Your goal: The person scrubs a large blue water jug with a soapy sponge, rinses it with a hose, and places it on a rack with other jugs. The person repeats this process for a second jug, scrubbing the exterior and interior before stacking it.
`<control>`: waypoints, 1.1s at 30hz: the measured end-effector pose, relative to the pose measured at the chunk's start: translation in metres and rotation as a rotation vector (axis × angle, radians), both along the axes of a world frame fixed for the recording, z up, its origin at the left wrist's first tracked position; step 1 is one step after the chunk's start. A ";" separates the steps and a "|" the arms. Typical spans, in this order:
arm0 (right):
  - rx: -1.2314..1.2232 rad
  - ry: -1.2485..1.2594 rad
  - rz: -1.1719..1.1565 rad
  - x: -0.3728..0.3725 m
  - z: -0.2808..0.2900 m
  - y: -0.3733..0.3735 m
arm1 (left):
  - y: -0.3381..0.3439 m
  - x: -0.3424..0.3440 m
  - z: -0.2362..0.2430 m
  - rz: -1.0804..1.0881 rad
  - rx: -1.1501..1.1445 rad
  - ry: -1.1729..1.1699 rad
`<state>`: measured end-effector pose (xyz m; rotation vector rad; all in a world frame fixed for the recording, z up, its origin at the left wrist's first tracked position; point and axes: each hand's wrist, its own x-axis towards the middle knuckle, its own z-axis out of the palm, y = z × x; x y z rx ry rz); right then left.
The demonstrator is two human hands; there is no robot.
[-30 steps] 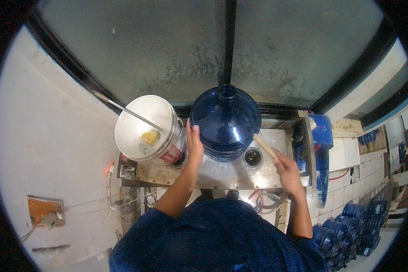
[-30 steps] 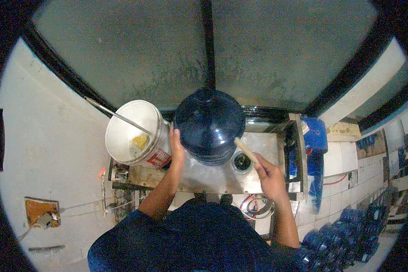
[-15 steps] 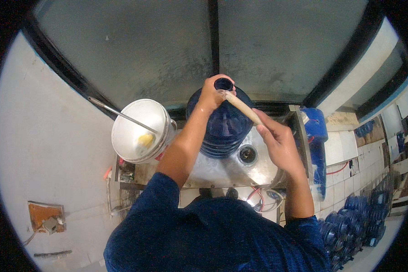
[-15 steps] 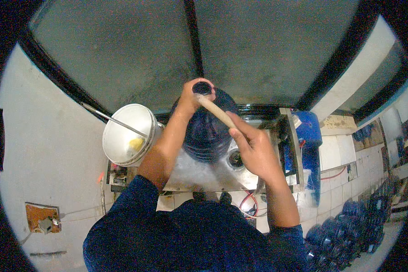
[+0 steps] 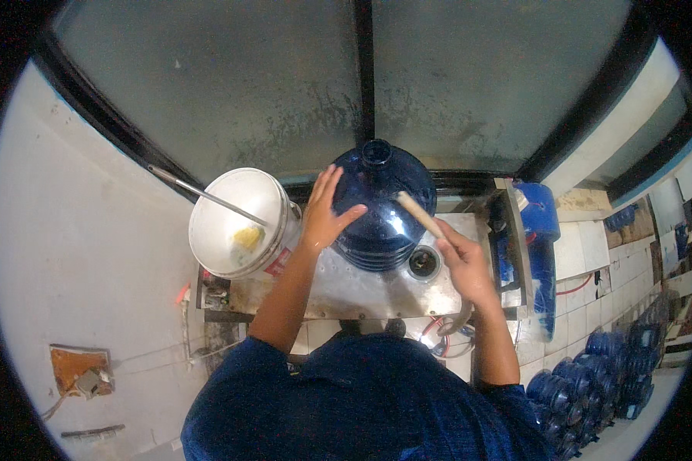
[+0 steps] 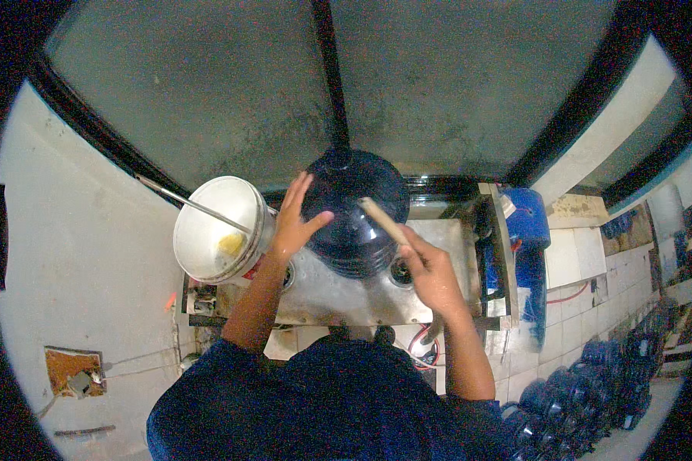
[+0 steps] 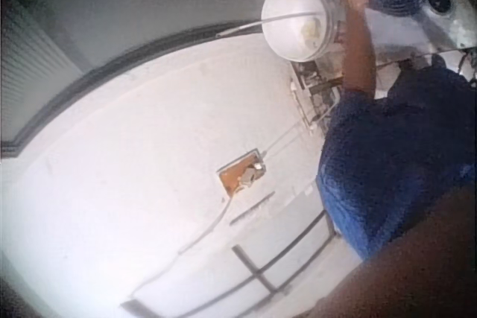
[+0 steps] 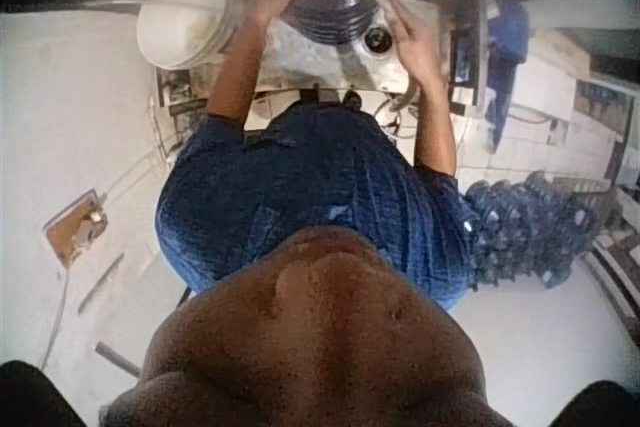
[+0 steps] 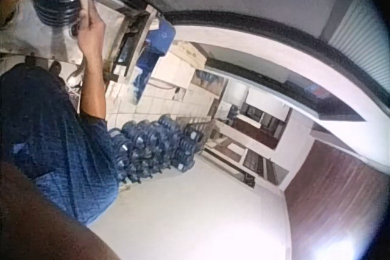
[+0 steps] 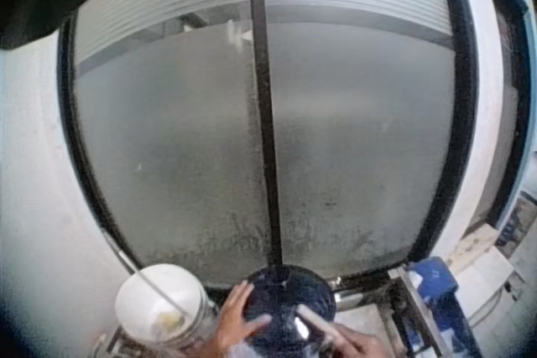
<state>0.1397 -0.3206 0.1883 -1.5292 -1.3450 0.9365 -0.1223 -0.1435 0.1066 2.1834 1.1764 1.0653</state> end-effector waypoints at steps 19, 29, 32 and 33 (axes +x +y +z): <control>0.142 -0.100 0.035 -0.024 0.078 0.025 | 0.052 0.104 0.074 -0.099 0.238 -0.672; 0.075 -0.052 0.095 -0.029 0.064 0.032 | 0.055 0.034 0.033 -0.261 -0.119 0.122; 0.002 -0.023 0.097 -0.020 0.030 0.019 | 0.032 0.012 0.025 -0.077 0.173 0.318; -0.024 0.000 0.102 -0.015 0.016 0.016 | 0.028 0.001 0.016 -0.084 0.048 0.135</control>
